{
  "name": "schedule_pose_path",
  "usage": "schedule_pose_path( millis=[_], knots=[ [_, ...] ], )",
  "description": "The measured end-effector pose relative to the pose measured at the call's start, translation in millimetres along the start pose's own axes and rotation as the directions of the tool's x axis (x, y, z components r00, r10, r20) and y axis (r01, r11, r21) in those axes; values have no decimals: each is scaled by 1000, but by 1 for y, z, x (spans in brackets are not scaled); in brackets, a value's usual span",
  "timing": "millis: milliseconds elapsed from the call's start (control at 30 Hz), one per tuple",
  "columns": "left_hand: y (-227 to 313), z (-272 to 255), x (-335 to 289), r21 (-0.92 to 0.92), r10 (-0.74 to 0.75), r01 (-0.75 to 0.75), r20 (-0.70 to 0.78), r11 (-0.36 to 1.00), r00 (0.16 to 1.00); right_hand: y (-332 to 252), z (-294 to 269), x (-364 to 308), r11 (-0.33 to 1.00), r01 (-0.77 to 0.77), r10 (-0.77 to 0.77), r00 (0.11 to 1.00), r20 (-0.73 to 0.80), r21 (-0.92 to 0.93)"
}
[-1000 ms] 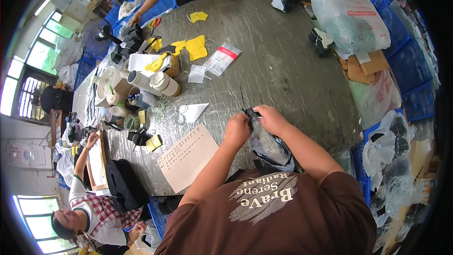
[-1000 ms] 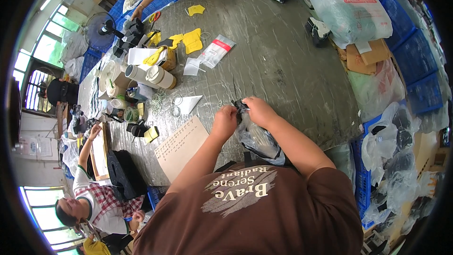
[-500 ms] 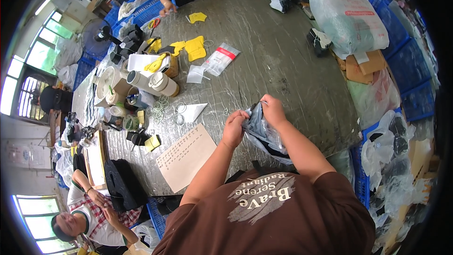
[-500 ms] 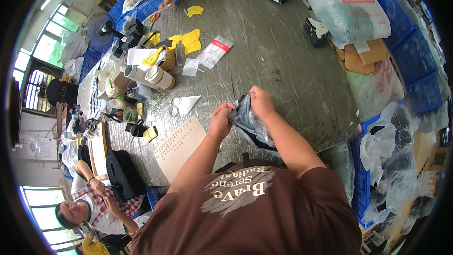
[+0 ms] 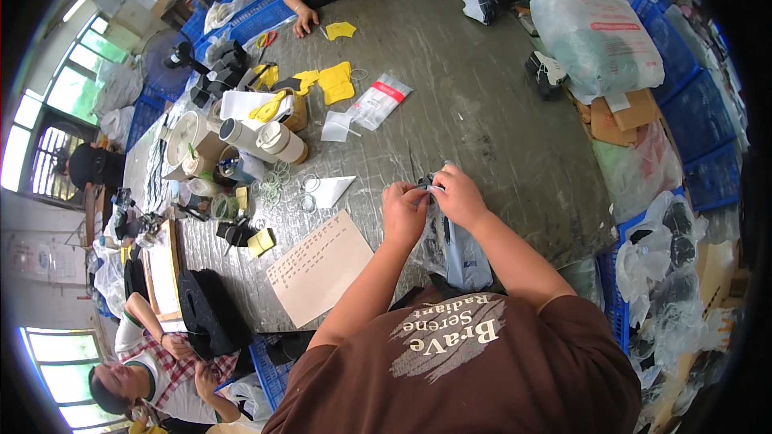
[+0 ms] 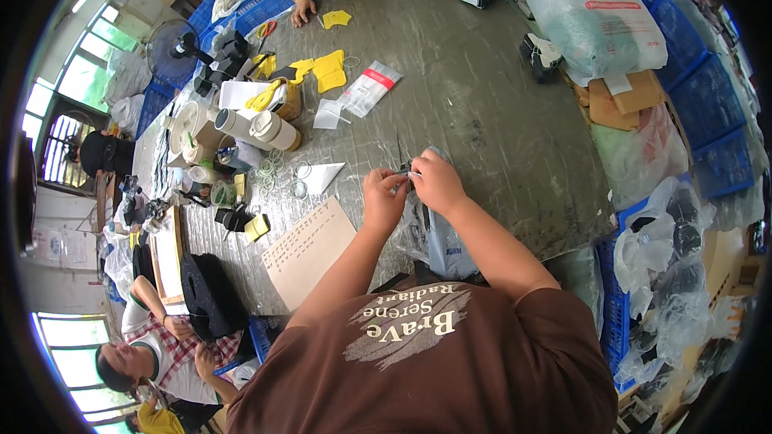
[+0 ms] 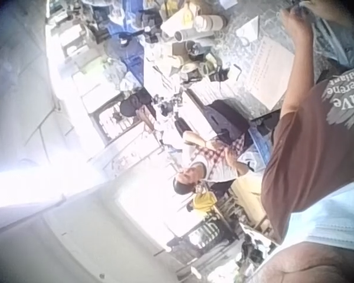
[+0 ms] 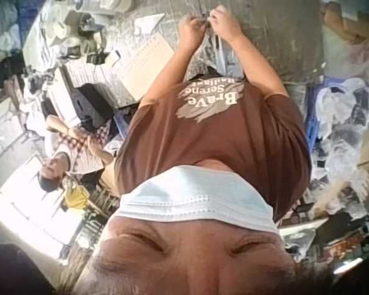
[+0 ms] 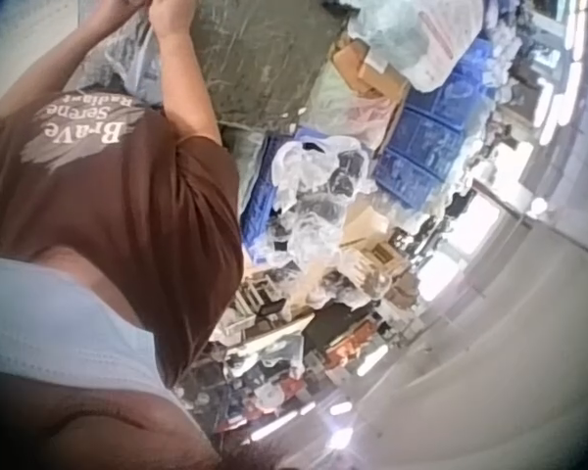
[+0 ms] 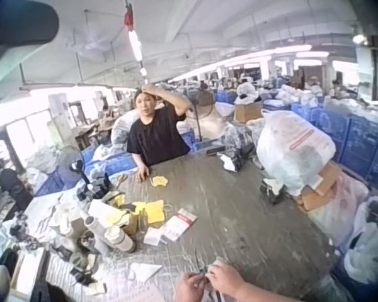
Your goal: The recorder is sorting and packaging shoe components into plastic bags.
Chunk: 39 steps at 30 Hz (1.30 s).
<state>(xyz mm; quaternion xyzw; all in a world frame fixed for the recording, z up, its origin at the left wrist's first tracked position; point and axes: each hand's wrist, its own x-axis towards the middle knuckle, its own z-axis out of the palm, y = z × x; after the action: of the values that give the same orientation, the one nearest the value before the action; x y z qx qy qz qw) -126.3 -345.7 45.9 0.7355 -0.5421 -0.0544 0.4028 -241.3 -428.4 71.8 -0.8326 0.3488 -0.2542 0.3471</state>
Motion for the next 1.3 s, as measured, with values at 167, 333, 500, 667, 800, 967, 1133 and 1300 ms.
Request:
schedule_pose_path(
  millis=[167, 333, 500, 667, 800, 967, 1133, 1300],
  knots=[
    [-5, 14, 6, -117, 35, -31, 35, 993, 999, 18, 14, 3, 987, 161, -161, 986, -42, -3],
    [-22, 23, 5, -105, 81, -78, 20, 991, 997, 14, 15, 3, 985, 159, -153, 985, 82, -70],
    [-13, 19, 0, -282, -389, 434, 201, 856, 899, 15, 17, 3, 941, 268, -280, 960, -28, -208],
    [-14, 9, 1, -624, -364, 603, 480, 497, 798, 28, 18, 8, 999, 51, -51, 998, -36, -2],
    [6, -9, -6, -708, -145, 706, 700, -12, 699, 65, 18, 13, 945, -196, 191, 981, 47, 262],
    [-33, 4, -25, -649, -447, 684, 531, 331, 720, 73, 14, 9, 862, -338, 248, 931, 267, 378],
    [-50, 18, -22, -801, -401, 436, 271, 410, 875, 65, 19, -4, 621, -491, 204, 854, 479, 611],
    [-40, 17, -17, -753, -294, 517, 428, 406, 855, 68, 17, -4, 655, -482, 172, 845, 506, 582]
  ],
)
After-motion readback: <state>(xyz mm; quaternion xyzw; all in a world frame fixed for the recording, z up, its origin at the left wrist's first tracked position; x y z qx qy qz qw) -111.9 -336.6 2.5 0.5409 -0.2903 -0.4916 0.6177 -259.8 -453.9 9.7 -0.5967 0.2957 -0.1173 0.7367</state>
